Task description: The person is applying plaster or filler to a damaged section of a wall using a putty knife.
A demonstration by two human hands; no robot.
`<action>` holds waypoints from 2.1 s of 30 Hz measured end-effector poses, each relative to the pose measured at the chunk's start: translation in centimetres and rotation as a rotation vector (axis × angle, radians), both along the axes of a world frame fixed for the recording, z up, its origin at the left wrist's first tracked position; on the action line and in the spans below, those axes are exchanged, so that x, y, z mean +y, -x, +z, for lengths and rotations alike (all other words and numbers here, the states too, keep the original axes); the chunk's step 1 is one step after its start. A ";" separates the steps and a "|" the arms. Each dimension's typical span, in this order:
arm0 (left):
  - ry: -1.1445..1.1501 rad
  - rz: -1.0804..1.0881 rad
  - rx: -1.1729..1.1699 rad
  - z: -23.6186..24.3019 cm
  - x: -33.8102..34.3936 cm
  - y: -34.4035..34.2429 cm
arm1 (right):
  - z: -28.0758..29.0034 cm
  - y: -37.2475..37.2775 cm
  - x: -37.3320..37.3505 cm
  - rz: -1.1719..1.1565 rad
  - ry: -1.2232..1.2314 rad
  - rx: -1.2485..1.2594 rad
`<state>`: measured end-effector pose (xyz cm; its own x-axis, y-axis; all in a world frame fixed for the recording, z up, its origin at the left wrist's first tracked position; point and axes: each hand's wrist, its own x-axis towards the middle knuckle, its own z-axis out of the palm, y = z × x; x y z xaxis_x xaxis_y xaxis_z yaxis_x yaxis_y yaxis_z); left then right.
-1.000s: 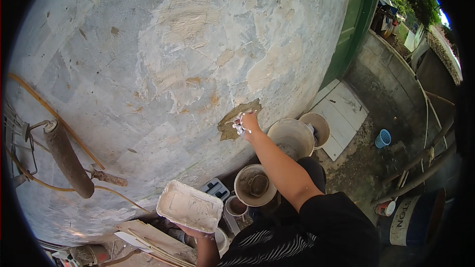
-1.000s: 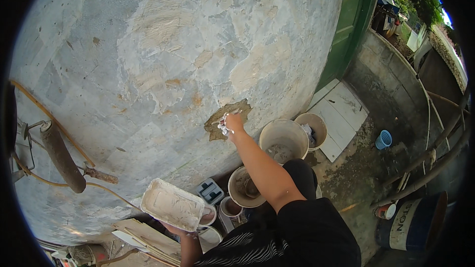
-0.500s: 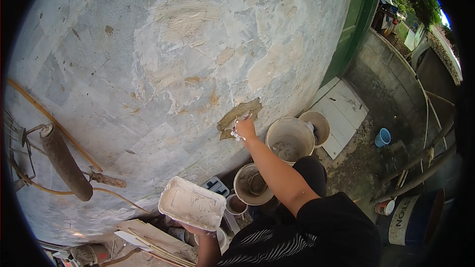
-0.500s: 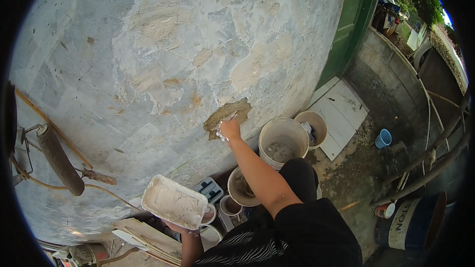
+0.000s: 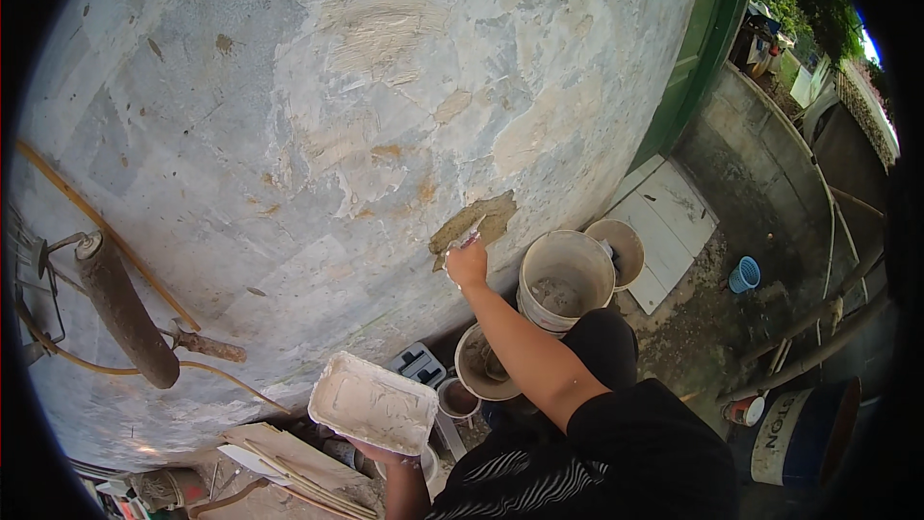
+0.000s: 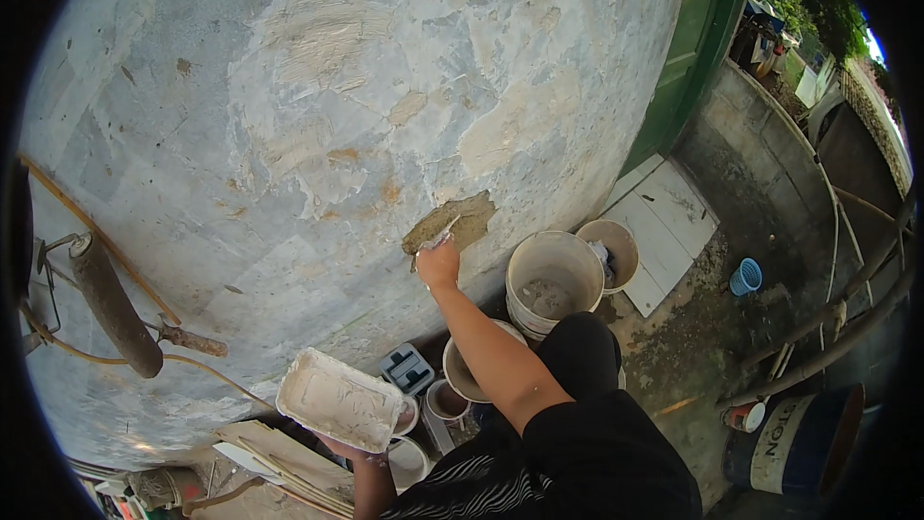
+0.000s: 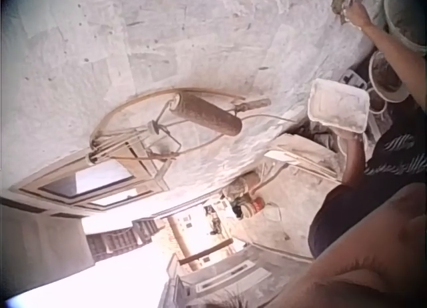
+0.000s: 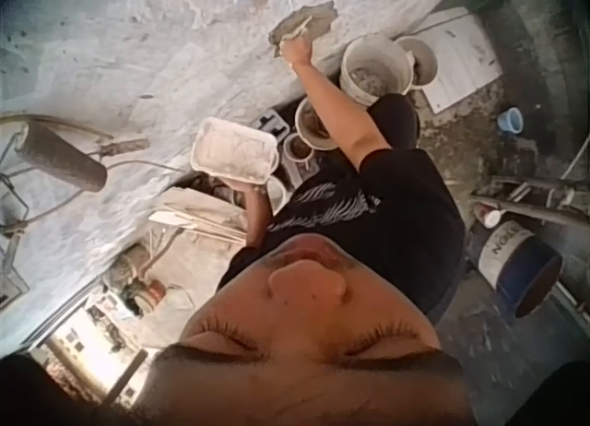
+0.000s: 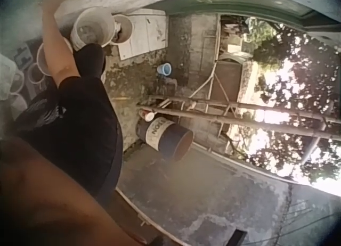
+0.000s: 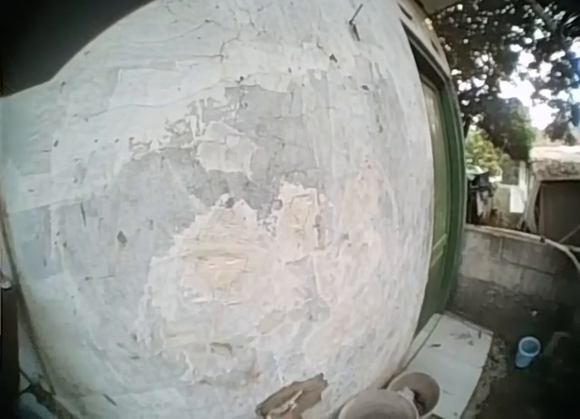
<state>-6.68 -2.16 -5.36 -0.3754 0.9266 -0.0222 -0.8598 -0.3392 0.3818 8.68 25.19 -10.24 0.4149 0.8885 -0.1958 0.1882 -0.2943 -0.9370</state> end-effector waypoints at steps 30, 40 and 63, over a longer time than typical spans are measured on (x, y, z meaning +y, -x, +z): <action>-0.107 -0.112 0.073 0.8 0.1 0.3 | -9.2 -4.9 2.5 0.059 0.158 -0.040; -0.170 -0.084 0.187 0.0 0.3 -0.3 | -3.5 -8.1 2.5 0.087 0.003 -0.303; 0.042 0.019 -0.025 0.1 0.6 -1.6 | -7.4 -3.6 2.6 0.013 0.114 0.166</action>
